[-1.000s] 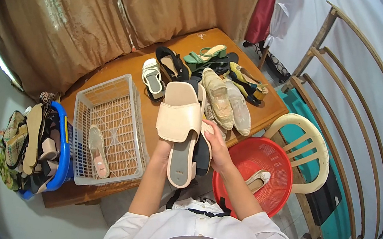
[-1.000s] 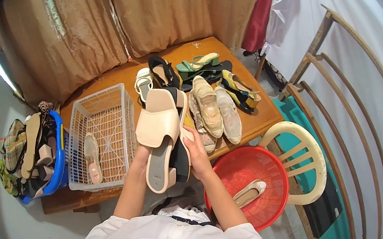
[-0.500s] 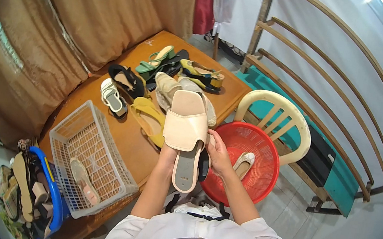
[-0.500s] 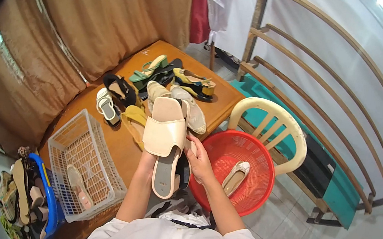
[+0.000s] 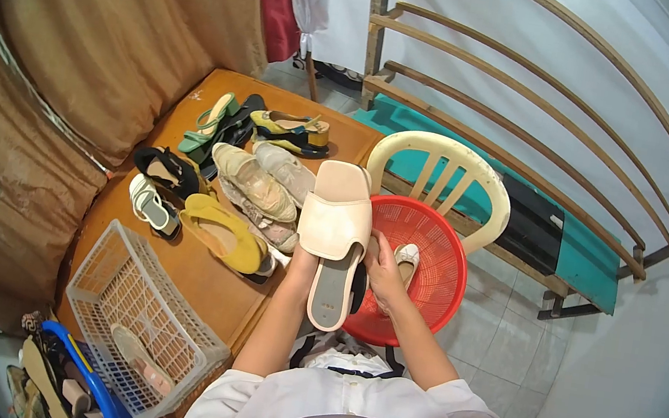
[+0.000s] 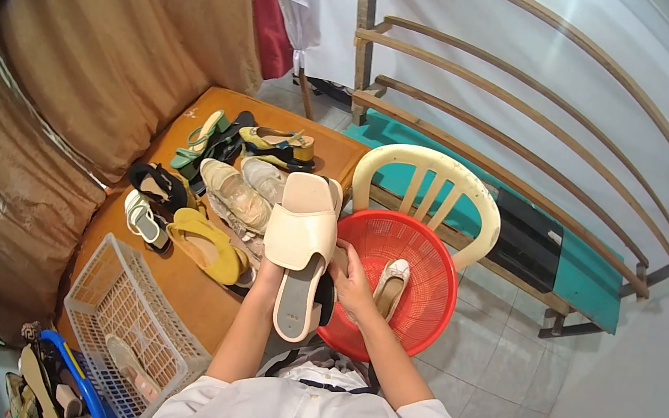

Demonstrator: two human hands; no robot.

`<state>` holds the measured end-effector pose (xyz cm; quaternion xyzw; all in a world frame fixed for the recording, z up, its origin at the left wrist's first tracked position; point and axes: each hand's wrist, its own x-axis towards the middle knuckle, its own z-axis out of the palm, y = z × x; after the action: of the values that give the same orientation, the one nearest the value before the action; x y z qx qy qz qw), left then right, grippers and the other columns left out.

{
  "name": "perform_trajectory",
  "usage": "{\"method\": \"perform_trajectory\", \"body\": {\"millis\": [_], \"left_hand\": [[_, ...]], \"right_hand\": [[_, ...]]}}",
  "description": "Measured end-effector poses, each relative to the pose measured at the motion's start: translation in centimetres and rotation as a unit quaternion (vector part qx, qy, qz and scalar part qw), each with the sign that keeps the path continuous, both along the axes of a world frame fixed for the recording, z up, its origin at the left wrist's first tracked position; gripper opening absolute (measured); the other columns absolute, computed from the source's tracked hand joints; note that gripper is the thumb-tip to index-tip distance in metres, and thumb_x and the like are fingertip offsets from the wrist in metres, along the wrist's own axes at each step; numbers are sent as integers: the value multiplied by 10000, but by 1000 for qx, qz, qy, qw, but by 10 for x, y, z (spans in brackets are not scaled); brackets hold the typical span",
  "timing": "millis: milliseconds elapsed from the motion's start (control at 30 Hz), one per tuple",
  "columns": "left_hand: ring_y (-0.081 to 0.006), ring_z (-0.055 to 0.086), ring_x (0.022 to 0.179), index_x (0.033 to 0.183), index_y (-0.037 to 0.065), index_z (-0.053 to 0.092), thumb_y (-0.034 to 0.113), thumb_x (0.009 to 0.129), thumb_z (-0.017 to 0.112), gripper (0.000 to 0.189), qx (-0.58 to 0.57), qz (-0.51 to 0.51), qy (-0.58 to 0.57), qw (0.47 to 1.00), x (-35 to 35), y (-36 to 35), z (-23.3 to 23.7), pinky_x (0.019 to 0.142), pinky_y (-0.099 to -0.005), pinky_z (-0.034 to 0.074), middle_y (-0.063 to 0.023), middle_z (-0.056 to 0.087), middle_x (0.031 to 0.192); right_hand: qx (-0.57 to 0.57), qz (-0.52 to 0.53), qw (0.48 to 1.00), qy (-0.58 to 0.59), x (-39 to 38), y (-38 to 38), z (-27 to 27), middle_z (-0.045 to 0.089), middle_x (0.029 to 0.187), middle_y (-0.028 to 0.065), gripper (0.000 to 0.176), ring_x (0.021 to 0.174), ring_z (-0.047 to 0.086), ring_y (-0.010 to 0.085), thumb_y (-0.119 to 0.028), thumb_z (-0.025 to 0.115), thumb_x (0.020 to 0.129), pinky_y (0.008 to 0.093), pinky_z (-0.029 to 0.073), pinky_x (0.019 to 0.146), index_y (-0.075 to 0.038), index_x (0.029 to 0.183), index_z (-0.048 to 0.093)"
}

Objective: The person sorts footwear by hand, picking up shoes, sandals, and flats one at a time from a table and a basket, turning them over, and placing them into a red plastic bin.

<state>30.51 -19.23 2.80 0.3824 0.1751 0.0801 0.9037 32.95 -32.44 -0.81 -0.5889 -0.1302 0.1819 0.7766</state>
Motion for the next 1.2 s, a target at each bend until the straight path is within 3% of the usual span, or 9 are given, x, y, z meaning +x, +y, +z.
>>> {"method": "perform_trajectory", "body": {"millis": [300, 500, 600, 733, 767, 867, 900, 1000, 1200], "left_hand": [[-136, 552, 890, 1109, 15, 515, 227, 854, 516, 331, 93, -38, -4, 995, 34, -4, -45, 760, -260, 453, -72, 567, 996], [-136, 542, 905, 1117, -2, 511, 216, 849, 510, 345, 213, -6, -8, 977, 34, -21, -45, 762, -252, 442, -78, 566, 1017], [-144, 544, 915, 1124, -9, 507, 225, 844, 514, 365, 236, -19, 30, 971, 29, -32, -55, 775, -264, 437, -84, 571, 1027], [-154, 523, 973, 1104, 14, 510, 205, 830, 525, 335, 311, -14, 25, 950, 33, -38, -77, 830, -291, 406, -94, 562, 1045], [-175, 510, 992, 1142, 39, 413, 176, 784, 595, 424, 303, -45, 48, 951, 29, -36, -66, 847, -298, 398, -107, 525, 1073], [-197, 503, 996, 1188, 71, 273, 165, 717, 675, 626, 300, -82, 121, 943, 25, -32, -90, 866, -313, 393, -121, 484, 1102], [-203, 443, 1088, 1225, 75, 177, 179, 749, 668, 692, 308, -156, 137, 929, 21, -30, -82, 891, -324, 387, -142, 379, 1219], [-220, 441, 1111, 1254, 52, 209, 171, 693, 719, 768, 342, -247, 207, 883, 10, -32, -91, 920, -337, 364, -150, 396, 1234], [-234, 547, 1003, 1231, 35, 375, 152, 639, 754, 713, 83, -258, 268, 924, 14, -35, -183, 845, -346, 451, -128, 533, 1112]], "right_hand": [[-20, -30, 999, 40, 12, -14, -13, 462, 1172, 104, 387, 1109, 422, 175, -159, 482, 890, 284, 319, 953, -26, 1233, 363], [120, 63, 956, 260, 23, -44, -12, 469, 1197, 122, 552, 1098, 454, 173, -242, 618, 793, 281, 381, 895, -19, 1237, 379], [-163, 140, 973, 80, 31, -47, 3, 499, 1174, 97, 593, 1054, 496, 160, -208, 664, 742, 288, 410, 873, 8, 1224, 394], [-52, 64, 973, 216, 30, -48, -51, 539, 1093, 91, 551, 976, 532, 167, -122, 660, 728, 295, 422, 849, 23, 1201, 416], [-55, 8, 977, 204, 24, -45, -57, 593, 949, 73, 380, 824, 564, 140, -175, 632, 736, 260, 442, 707, 22, 1046, 536], [-16, 24, 958, 284, 25, -50, -82, 559, 1055, 87, 498, 947, 547, 171, -129, 621, 752, 300, 438, 810, 23, 1187, 434], [-9, 13, 956, 291, 23, -50, -83, 561, 1066, 99, 493, 973, 542, 178, -139, 616, 756, 303, 436, 810, 22, 1186, 436], [-14, -37, 950, 311, 17, -49, -96, 606, 939, 91, 373, 847, 577, 157, -179, 609, 765, 271, 453, 723, 20, 1070, 525], [-57, 6, 922, 383, 24, -59, -154, 590, 951, 85, 432, 879, 581, 181, -259, 645, 753, 289, 461, 753, -8, 1083, 522]]}}
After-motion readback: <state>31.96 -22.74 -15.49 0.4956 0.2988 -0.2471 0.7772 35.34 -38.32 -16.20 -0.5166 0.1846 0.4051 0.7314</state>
